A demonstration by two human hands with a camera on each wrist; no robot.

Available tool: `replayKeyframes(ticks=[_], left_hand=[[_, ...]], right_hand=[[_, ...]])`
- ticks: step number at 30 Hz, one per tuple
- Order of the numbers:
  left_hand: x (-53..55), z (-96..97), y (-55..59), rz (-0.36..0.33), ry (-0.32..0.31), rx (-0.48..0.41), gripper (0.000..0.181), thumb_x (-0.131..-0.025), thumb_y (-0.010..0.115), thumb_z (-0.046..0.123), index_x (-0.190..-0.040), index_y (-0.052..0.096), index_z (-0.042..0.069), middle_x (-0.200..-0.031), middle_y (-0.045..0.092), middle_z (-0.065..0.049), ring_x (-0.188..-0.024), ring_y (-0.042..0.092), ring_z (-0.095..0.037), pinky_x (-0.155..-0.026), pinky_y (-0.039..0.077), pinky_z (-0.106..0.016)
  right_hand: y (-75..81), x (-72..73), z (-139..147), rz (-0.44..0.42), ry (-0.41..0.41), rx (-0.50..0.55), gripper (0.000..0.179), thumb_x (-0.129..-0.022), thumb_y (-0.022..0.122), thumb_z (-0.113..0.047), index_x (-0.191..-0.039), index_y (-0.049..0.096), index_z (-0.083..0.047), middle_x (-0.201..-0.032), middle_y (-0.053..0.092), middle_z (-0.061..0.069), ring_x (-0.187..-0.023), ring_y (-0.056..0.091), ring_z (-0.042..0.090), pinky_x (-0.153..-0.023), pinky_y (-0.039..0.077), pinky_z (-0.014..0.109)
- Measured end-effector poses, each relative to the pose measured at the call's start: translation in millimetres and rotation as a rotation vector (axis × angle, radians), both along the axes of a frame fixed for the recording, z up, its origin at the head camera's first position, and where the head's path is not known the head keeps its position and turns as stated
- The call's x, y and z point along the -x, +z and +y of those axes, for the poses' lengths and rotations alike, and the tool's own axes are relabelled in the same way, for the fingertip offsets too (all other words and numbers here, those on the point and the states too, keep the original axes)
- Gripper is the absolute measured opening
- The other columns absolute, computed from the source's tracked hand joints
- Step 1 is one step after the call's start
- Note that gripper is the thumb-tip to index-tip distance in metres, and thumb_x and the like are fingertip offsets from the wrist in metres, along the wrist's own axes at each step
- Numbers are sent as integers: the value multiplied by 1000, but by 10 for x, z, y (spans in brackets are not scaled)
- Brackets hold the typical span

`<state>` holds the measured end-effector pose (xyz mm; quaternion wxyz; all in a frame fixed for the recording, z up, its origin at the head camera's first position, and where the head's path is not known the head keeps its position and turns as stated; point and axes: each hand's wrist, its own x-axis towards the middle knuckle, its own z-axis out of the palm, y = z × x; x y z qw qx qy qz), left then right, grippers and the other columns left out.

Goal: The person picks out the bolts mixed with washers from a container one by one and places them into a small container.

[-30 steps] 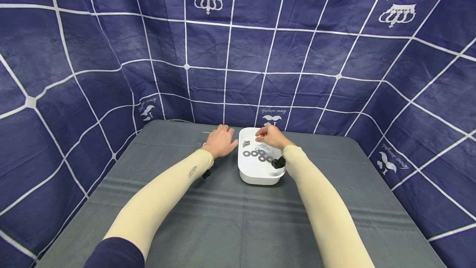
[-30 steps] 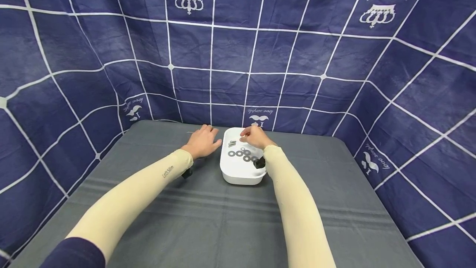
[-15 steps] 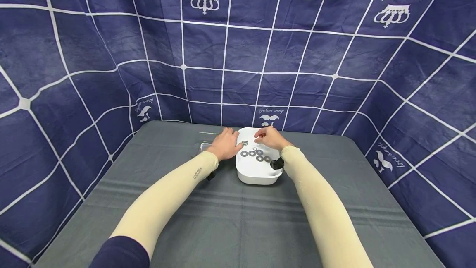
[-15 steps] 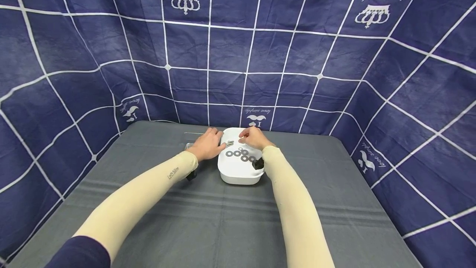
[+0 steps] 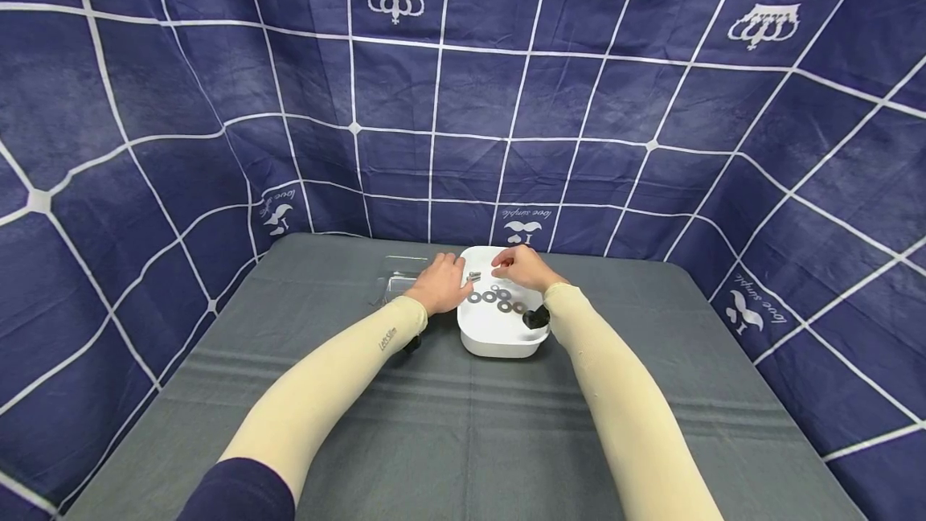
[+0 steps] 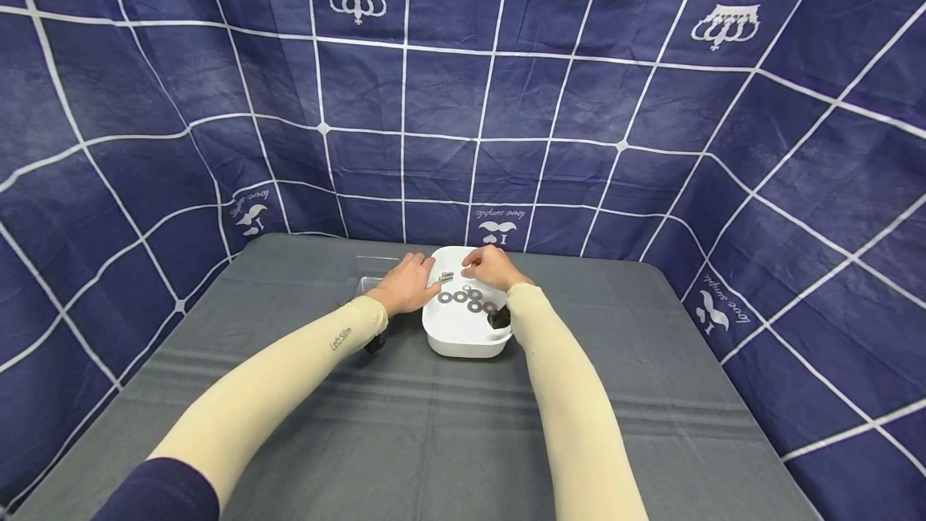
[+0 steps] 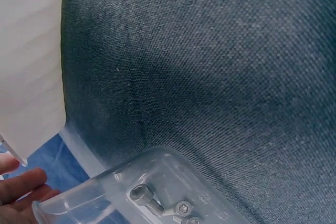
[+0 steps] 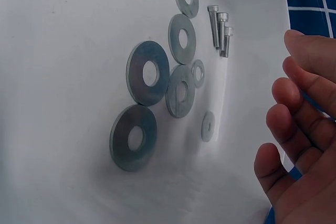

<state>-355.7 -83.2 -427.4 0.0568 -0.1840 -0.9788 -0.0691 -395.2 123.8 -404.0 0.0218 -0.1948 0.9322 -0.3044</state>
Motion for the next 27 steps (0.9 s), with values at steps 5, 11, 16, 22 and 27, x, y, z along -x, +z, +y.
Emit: replayKeyframes(ticks=[5, 11, 16, 22, 27], left_hand=[[-10, 3, -10, -5, 19, -11, 61, -101, 52, 39, -144, 45, -3, -133, 55, -20, -128, 48, -33, -107, 46, -46], [-24, 24, -21, -20, 22, -43, 62, -101, 54, 37, -145, 43, -4, -135, 53, -22, -130, 47, -35, -107, 46, -48], [-16, 30, -34, -15, 44, -31, 61, -101, 53, 38, -145, 43, -3, -135, 53, -21, -130, 46, -34, -105, 48, -48], [-33, 41, -34, -16, 50, -23, 59, -100, 54, 38, -142, 45, -2, -133, 53, -20, -129, 47, -33, -102, 50, -48], [-43, 55, -32, -8, 45, -21, 60, -100, 52, 39, -142, 45, -3, -133, 53, -20, -129, 47, -33, -101, 51, -48]], right_hand=[[-33, 3, -35, 9, 7, 24, 24, -89, 73, -15, -109, 75, -1, -87, 64, 3, -81, 54, 14, -75, 42, 26], [-109, 34, -83, 3, 17, 46, 25, -90, 71, -13, -110, 73, 2, -86, 64, 4, -81, 55, 14, -75, 43, 26], [-172, 81, -144, -15, 22, 61, 26, -91, 71, -12, -112, 73, 2, -89, 65, 5, -82, 54, 13, -76, 43, 25], [-256, 108, -190, -52, -1, 75, 23, -91, 69, -9, -111, 74, 1, -86, 66, 5, -79, 54, 14, -74, 43, 25], [-352, 116, -189, -132, -60, 113, 22, -91, 69, -10, -112, 74, -3, -85, 63, 4, -74, 55, 14, -65, 45, 25]])
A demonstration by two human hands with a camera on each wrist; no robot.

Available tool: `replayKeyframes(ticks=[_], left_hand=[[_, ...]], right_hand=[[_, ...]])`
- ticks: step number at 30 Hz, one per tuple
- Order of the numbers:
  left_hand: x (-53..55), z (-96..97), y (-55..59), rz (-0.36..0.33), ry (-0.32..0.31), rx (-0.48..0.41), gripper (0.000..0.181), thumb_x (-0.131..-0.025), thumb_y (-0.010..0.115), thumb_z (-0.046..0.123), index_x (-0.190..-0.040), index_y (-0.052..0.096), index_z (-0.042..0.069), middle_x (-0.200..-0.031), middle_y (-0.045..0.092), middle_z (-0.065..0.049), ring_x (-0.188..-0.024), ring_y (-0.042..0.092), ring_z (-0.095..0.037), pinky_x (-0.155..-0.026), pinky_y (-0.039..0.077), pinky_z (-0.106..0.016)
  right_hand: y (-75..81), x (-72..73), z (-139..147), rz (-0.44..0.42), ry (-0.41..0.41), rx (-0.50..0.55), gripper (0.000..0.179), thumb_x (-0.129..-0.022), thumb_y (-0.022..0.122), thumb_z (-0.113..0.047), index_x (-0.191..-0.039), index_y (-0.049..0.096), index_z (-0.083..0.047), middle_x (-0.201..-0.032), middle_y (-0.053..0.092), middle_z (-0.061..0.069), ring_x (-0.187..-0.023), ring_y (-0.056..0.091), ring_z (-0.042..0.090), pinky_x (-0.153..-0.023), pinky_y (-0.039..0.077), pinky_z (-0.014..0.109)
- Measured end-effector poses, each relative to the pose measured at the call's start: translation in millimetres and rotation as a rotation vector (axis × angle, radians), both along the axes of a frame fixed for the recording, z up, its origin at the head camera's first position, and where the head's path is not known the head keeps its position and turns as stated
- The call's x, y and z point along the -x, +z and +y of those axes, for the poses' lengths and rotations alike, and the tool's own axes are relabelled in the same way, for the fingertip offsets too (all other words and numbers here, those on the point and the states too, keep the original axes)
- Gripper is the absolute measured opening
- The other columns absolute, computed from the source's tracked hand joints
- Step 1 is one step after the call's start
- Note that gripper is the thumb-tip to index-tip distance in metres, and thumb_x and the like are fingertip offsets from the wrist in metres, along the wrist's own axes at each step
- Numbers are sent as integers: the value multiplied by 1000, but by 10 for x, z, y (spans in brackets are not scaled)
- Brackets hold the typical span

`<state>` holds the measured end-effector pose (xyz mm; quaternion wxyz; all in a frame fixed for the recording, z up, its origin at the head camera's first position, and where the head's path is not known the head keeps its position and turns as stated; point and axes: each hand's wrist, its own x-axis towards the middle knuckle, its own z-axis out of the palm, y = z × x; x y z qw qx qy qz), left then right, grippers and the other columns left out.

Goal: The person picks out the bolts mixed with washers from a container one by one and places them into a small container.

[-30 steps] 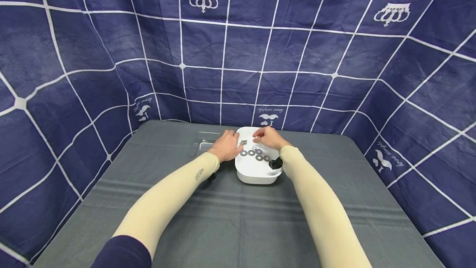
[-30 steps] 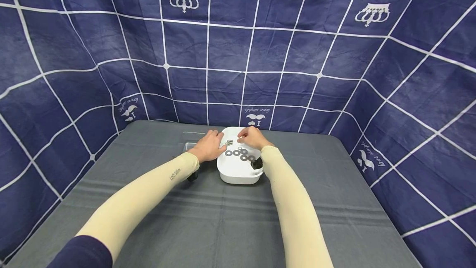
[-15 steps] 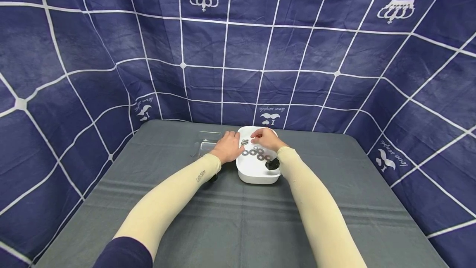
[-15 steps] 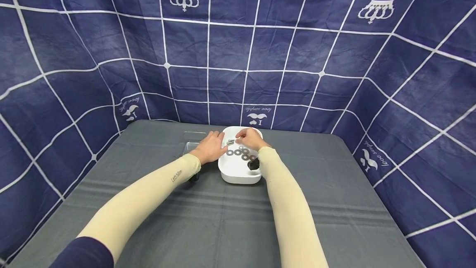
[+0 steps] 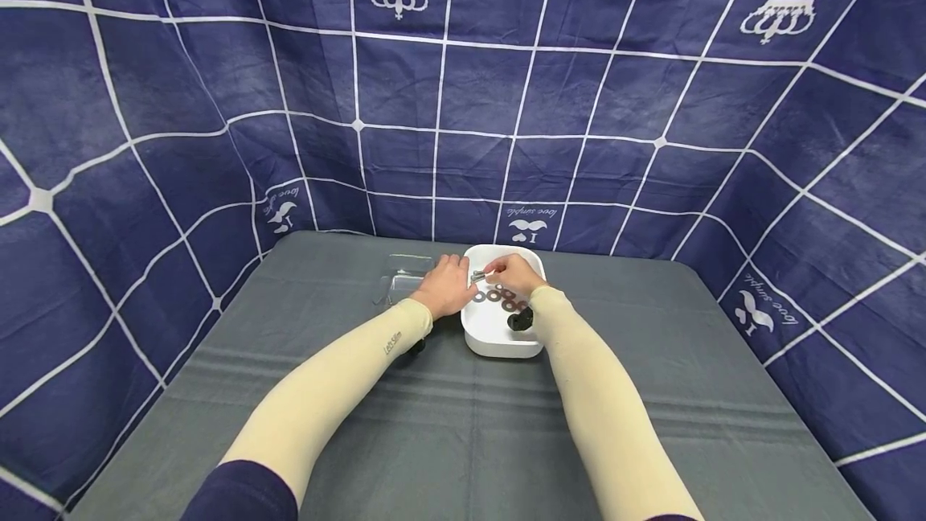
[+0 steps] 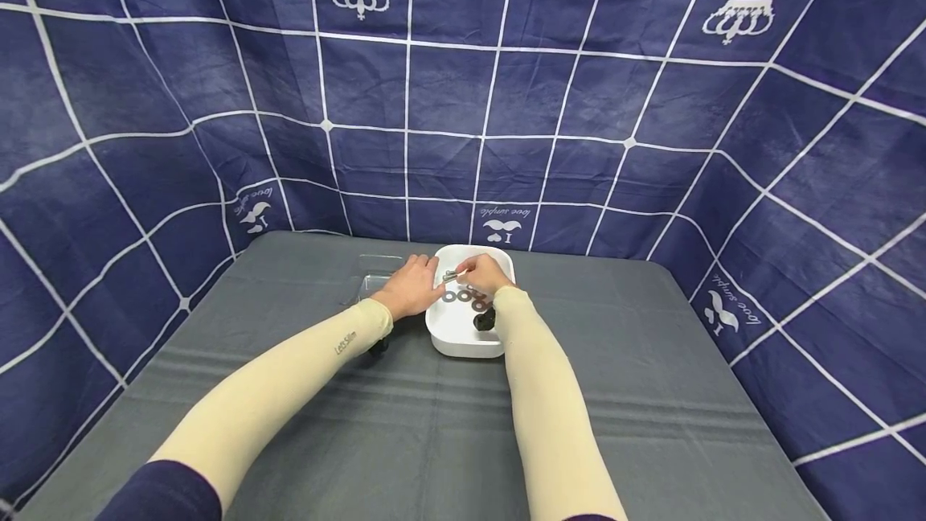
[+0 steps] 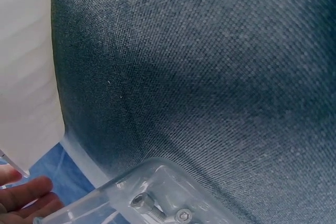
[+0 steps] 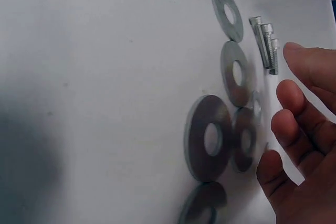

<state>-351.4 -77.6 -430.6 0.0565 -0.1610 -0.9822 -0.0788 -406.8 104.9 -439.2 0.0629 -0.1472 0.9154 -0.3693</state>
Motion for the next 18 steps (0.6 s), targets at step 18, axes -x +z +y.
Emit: replayKeyframes(ticks=[18], left_hand=[[-34, -10, 33, 19, -5, 8, 60, -98, 53, 37, -142, 45, -4, -132, 55, -20, -127, 49, -34, -101, 51, -47]], right_hand=[[-185, 90, -57, -28, -92, 48, 26, -86, 71, -9, -112, 76, -9, -78, 64, 4, -56, 50, 12, -46, 43, 27]])
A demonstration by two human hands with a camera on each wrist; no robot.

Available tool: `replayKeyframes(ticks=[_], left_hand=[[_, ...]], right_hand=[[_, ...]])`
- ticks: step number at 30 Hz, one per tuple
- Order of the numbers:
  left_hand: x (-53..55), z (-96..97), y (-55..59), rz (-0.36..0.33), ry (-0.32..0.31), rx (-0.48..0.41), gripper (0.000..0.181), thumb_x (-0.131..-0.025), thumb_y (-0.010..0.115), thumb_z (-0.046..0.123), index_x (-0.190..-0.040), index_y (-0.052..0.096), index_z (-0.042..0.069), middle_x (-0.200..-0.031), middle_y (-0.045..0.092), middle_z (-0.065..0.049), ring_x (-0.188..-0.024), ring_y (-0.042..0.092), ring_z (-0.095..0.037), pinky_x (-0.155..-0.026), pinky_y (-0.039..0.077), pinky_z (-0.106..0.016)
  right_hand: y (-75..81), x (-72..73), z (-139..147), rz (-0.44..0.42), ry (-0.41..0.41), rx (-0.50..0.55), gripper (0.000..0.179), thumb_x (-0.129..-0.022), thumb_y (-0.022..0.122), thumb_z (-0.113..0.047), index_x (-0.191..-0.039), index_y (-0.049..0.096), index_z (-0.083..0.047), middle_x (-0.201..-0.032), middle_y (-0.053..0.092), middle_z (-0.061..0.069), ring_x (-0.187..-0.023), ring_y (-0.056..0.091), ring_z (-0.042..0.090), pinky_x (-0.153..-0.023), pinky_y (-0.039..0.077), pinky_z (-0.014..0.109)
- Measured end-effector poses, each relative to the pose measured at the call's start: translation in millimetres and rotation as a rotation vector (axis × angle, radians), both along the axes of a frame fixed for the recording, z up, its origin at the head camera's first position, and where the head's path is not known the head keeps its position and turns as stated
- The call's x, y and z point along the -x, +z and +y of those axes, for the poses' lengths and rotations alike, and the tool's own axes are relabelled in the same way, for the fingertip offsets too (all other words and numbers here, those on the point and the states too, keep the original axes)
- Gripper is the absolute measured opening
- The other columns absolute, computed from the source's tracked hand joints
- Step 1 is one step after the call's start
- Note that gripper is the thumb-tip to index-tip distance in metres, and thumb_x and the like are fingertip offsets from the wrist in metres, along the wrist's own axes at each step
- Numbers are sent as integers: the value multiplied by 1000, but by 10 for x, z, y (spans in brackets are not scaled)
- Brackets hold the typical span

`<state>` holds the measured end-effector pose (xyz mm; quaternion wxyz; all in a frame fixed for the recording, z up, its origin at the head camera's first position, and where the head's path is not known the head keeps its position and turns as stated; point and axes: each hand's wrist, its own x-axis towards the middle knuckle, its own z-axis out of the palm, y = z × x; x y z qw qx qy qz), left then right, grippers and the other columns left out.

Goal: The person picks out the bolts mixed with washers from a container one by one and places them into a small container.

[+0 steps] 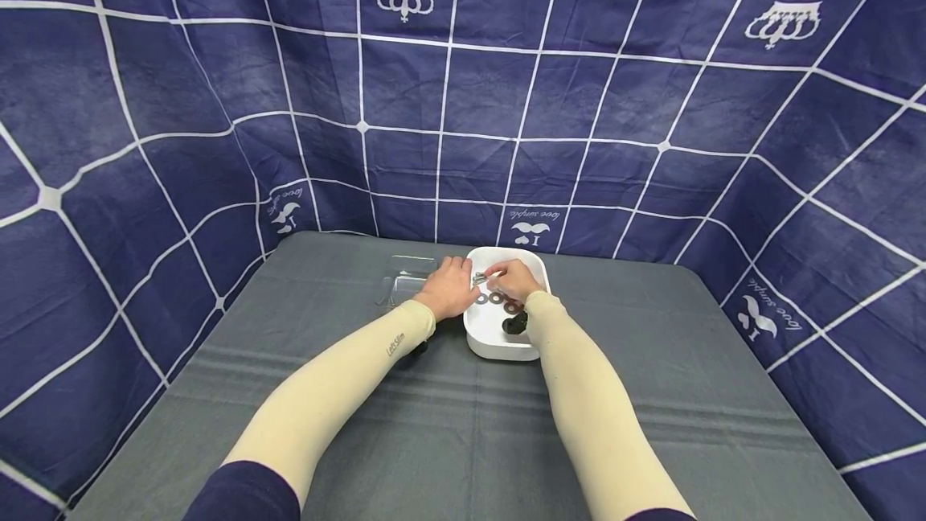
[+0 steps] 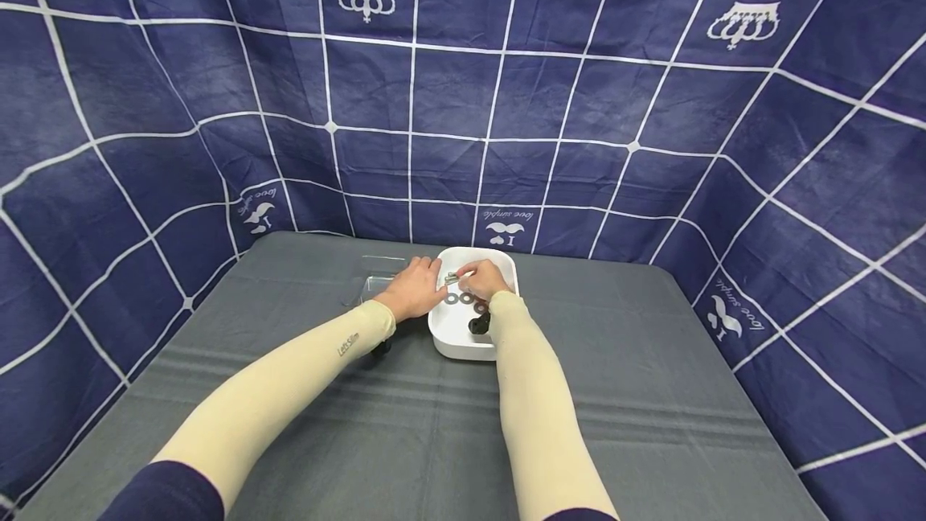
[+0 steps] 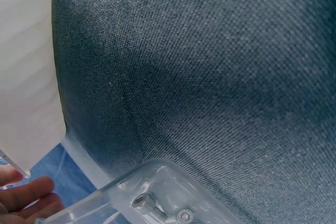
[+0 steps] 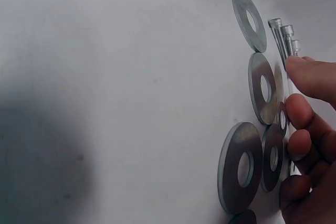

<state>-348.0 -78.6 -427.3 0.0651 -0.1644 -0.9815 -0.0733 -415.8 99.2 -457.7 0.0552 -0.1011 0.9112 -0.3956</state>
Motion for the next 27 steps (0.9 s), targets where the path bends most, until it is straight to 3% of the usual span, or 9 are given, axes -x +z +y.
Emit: replayKeyframes(ticks=[12, 19, 27], left_hand=[[34, 23, 18, 2, 13, 1, 62, -100, 51, 36, -145, 42, -4, -133, 54, -21, -128, 49, -34, -103, 50, -47], [11, 19, 3, 26, -3, -19, 59, -97, 52, 33, -140, 46, -7, -128, 56, -23, -122, 51, -35, -99, 51, -48], [9, 29, -27, 1, 6, -6, 63, -100, 51, 37, -145, 42, -5, -133, 55, -21, -127, 49, -34, -103, 49, -48]], right_hand=[[61, 45, -35, 15, -14, -22, 25, -86, 71, -8, -110, 75, -10, -67, 55, 0, -51, 46, 11, -46, 40, 26], [23, 53, -42, 20, -17, -66, 21, -89, 64, -9, -109, 72, -11, -75, 56, 2, -58, 49, 14, -49, 41, 26], [-15, 61, -35, 48, -23, -86, 20, -89, 65, -8, -107, 73, -11, -76, 57, 3, -61, 51, 15, -50, 41, 25]])
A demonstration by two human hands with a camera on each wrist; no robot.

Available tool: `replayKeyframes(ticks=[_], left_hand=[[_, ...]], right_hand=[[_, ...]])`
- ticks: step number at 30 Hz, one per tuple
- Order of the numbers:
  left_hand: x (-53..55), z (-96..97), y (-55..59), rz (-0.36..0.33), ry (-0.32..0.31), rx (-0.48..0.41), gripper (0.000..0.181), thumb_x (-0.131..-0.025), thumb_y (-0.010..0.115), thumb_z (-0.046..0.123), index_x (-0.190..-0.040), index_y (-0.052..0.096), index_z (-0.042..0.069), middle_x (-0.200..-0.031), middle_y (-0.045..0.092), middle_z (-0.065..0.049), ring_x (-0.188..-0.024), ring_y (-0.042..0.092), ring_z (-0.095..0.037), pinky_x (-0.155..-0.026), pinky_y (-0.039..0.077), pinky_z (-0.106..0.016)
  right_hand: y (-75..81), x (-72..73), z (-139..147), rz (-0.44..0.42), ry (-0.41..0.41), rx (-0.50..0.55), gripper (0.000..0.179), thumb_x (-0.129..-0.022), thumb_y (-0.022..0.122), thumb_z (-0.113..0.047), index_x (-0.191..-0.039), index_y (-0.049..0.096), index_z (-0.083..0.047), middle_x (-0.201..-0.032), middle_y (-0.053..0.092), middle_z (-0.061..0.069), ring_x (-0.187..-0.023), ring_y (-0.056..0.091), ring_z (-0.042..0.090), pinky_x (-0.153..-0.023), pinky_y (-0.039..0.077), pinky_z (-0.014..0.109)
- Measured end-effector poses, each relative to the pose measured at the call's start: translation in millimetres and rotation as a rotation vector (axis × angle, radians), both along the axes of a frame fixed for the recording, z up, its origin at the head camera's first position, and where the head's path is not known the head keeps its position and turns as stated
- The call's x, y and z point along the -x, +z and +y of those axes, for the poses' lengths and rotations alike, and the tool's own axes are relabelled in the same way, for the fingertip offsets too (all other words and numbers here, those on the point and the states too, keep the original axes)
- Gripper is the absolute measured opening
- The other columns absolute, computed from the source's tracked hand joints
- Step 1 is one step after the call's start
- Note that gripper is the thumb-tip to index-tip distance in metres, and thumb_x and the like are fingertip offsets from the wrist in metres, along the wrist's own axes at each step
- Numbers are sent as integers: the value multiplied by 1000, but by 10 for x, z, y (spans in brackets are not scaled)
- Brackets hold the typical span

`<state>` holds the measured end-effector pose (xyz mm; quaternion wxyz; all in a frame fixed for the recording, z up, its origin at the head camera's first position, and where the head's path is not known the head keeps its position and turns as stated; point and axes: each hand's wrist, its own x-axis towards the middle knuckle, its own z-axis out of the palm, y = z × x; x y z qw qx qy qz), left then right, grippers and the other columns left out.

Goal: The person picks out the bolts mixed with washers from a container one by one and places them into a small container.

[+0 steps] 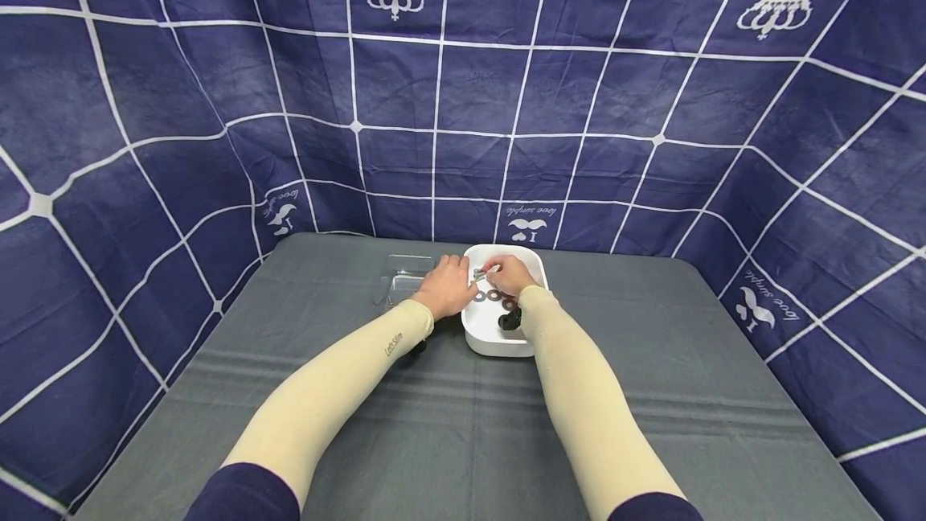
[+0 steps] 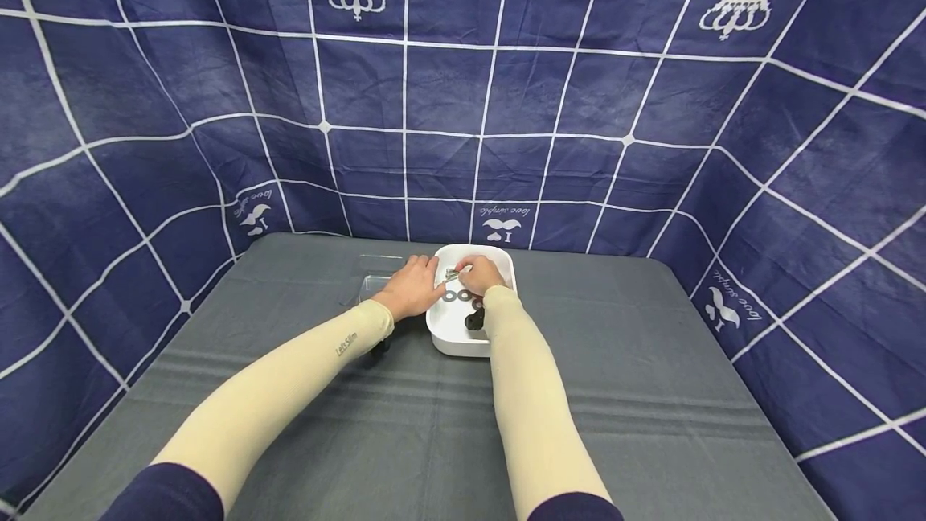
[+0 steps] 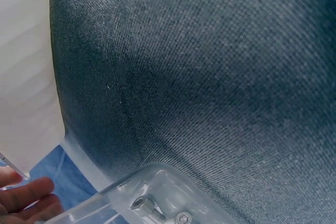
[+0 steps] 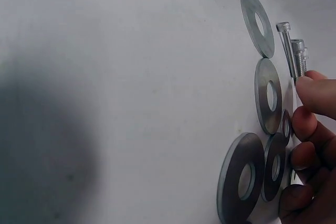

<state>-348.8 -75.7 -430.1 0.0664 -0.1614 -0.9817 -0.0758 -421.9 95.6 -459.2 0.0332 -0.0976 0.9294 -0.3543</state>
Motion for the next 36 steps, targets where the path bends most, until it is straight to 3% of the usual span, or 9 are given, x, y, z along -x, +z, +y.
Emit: replayKeyframes(ticks=[12, 21, 31, 36], left_hand=[[-4, 12, 5, 13, -4, 23, 63, -100, 52, 38, -145, 43, -4, -132, 56, -20, -125, 50, -33, -103, 49, -45], [16, 10, -11, 0, 8, 30, 62, -101, 50, 40, -145, 43, -3, -134, 54, -19, -127, 49, -33, -104, 49, -46], [-11, -10, -1, 50, -20, 36, 56, -98, 55, 39, -133, 52, -4, -125, 58, -20, -121, 52, -34, -100, 51, -46], [1, -15, 24, 52, -6, 41, 57, -97, 56, 41, -135, 52, -2, -125, 58, -19, -121, 52, -33, -98, 52, -46]], right_hand=[[-6, -23, 16, 48, 17, -30, 10, -86, 67, -7, -94, 73, -6, -72, 58, 1, -58, 53, 13, -50, 43, 24], [-49, 16, 43, 99, 37, -71, 9, -88, 68, -9, -87, 75, -3, -72, 65, 2, -63, 55, 12, -60, 43, 22], [-6, -39, 30, 37, 31, -50, 13, -89, 65, -8, -87, 75, -1, -66, 58, -1, -56, 51, 10, -51, 41, 20], [26, -29, 26, 50, 42, -61, 14, -90, 64, -8, -89, 75, 1, -66, 58, -1, -54, 50, 9, -50, 41, 19]])
